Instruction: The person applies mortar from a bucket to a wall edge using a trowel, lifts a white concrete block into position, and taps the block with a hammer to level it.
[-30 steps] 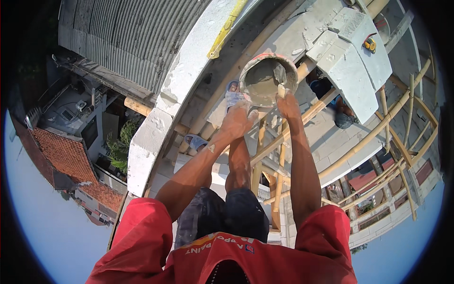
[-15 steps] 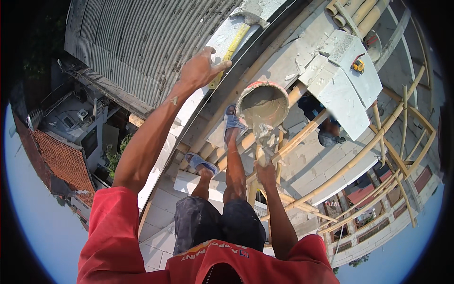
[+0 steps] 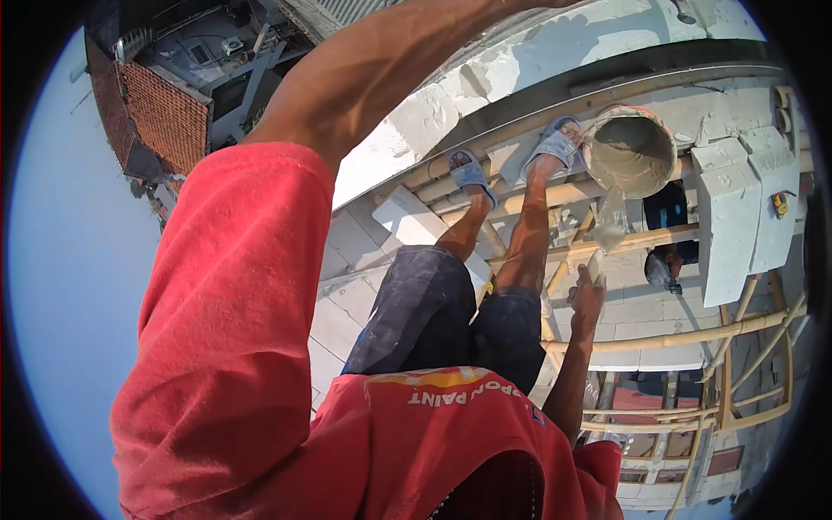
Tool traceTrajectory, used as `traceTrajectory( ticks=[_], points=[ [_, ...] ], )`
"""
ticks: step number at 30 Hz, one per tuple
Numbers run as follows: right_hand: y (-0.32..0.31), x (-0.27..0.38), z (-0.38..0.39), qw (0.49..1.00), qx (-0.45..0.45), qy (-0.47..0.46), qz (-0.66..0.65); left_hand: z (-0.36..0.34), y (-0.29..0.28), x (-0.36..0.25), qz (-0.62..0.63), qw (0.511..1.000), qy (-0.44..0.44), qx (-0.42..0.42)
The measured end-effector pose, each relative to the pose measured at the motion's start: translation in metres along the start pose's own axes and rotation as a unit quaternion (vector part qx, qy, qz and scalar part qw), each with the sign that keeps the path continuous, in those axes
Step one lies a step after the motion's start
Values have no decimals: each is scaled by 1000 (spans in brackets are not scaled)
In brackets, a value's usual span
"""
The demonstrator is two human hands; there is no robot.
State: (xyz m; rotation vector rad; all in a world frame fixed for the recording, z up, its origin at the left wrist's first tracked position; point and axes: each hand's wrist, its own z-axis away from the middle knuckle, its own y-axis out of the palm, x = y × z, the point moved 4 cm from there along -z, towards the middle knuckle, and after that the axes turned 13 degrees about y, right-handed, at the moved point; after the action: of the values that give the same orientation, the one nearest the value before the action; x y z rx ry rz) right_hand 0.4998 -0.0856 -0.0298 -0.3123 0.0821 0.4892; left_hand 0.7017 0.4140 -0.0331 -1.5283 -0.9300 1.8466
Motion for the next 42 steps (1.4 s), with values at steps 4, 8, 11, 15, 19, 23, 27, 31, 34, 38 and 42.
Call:
traceTrajectory(
  ticks=[4, 8, 11, 15, 19, 23, 27, 31, 34, 38, 42],
  points=[
    [-5, -28, -3, 999, -18, -42, 7, 113, -103, 25, -45, 999, 0, -6],
    [6, -45, 25, 995, -65, -66, 41, 280, -168, 39, -49, 989, -141, -5],
    [11, -64, 32, 993, -82, -75, 46, 408, -180, 36, 21, 969, -245, 6],
    [31, -85, 43, 992, -73, -87, 49, 534, -172, 45, -3, 939, -340, 44],
    [45, -98, 53, 986, -87, -113, 85, 587, -156, 63, -6, 945, -326, 26],
    [54, -110, 60, 983, -95, -127, 91, 605, -147, 82, -43, 959, -273, 55],
    [64, -120, 67, 983, -96, -132, 81, 609, -136, 92, -70, 977, -199, 27],
    [73, -124, 72, 983, -103, -133, 72, 603, -131, 93, -87, 986, -142, 27],
    [77, -126, 72, 983, -103, -140, 62, 592, -130, 73, -136, 988, -71, -3],
    [89, -117, 79, 987, -77, -139, -18, 594, -138, 57, -178, 983, -36, -13],
    [80, -108, 77, 984, -86, -153, -41, 581, -134, 40, -171, 984, -40, 20]
  ],
)
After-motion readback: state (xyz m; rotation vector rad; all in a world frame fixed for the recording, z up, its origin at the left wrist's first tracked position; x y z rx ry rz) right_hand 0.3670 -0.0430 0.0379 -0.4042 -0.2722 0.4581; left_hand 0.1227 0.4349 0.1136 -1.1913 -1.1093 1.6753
